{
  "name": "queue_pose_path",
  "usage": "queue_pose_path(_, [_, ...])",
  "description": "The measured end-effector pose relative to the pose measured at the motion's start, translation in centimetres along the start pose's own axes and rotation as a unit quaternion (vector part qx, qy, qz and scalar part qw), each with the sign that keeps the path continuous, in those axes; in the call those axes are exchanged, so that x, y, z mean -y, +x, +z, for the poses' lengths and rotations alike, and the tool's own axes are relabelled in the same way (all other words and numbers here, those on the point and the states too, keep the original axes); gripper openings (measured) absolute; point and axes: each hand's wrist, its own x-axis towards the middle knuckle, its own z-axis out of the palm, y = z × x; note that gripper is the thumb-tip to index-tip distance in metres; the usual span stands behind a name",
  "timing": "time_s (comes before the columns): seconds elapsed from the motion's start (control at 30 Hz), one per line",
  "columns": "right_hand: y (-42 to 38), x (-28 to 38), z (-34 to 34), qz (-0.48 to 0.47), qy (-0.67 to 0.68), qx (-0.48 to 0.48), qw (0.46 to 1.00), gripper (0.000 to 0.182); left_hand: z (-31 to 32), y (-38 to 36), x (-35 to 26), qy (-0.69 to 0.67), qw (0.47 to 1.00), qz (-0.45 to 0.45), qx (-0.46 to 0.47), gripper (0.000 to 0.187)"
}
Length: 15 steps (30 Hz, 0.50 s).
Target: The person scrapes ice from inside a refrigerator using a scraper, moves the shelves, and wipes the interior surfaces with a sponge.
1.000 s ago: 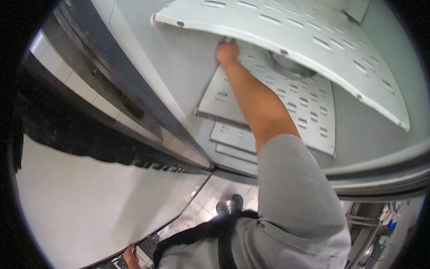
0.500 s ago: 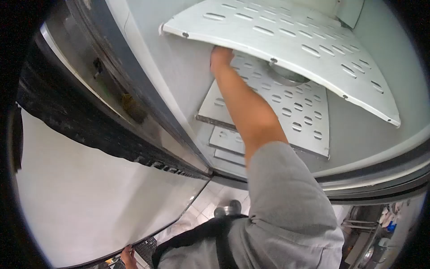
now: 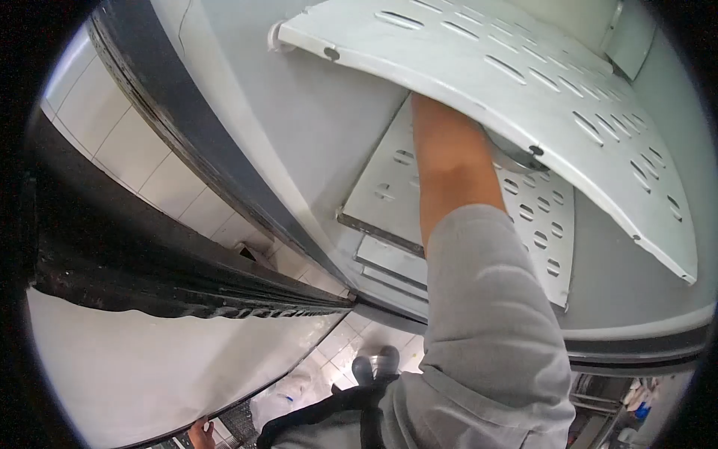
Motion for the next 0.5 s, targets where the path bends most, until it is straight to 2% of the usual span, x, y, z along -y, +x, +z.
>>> queue_pose_path(0.03, [-0.8,-0.5,1.3,-0.012,-0.068,0.014,0.997,0.043,0.3,-0.9,-0.7,-0.012,1.000,0.009,0.000,0.061])
queue_pose_path(0.13, [-6.2,-0.4,3.7,-0.096,-0.187,-0.058,0.976,0.041,-1.2,1.2,-0.7,0.023,0.999,-0.007,0.036,0.061])
queue_pose_path(0.17, [-9.9,1.9,0.7,-0.012,-0.044,0.018,0.999,0.038,-2.8,4.4,1.5,-0.001,1.000,0.015,-0.001,0.034])
queue_pose_path(0.2, [-13.8,4.3,-2.5,0.088,0.090,0.067,0.990,0.037,-5.2,7.8,2.5,0.001,0.999,0.003,0.048,0.033])
queue_pose_path(0.23, [-18.9,7.6,-7.8,0.145,0.293,0.034,0.944,0.038,-5.9,8.9,2.7,0.004,0.999,-0.001,0.037,0.032])
queue_pose_path(0.27, [-20.7,7.7,-10.6,0.053,0.179,0.077,0.979,0.038,-6.2,9.6,2.7,0.005,1.000,0.000,0.025,0.032])
queue_pose_path(0.3, [-22.3,7.0,-13.3,-0.040,0.065,0.123,0.990,0.039,-5.6,8.9,2.2,0.027,0.999,0.013,0.038,0.032])
queue_pose_path(0.33, [-23.6,6.1,-15.9,-0.131,-0.047,0.170,0.976,0.040,-5.6,9.0,2.0,0.034,0.999,0.018,0.035,0.032])
queue_pose_path(0.4, [-25.7,2.8,-22.1,-0.188,-0.250,0.122,0.942,0.041,-5.7,10.1,1.8,0.044,0.998,0.033,0.028,0.033])
queue_pose_path(0.43, [-27.6,3.3,-26.6,-0.156,-0.370,0.116,0.909,0.040,-5.4,10.0,1.5,0.069,0.996,0.041,0.033,0.034])
queue_pose_path(0.47, [-29.3,1.2,-29.1,-0.093,-0.429,0.099,0.893,0.036,-5.5,10.3,1.5,0.072,0.995,0.056,0.031,0.034])
queue_pose_path(0.5, [-31.1,0.7,-31.7,-0.009,-0.488,0.142,0.861,0.034,-5.5,10.4,1.6,0.072,0.994,0.071,0.028,0.034])
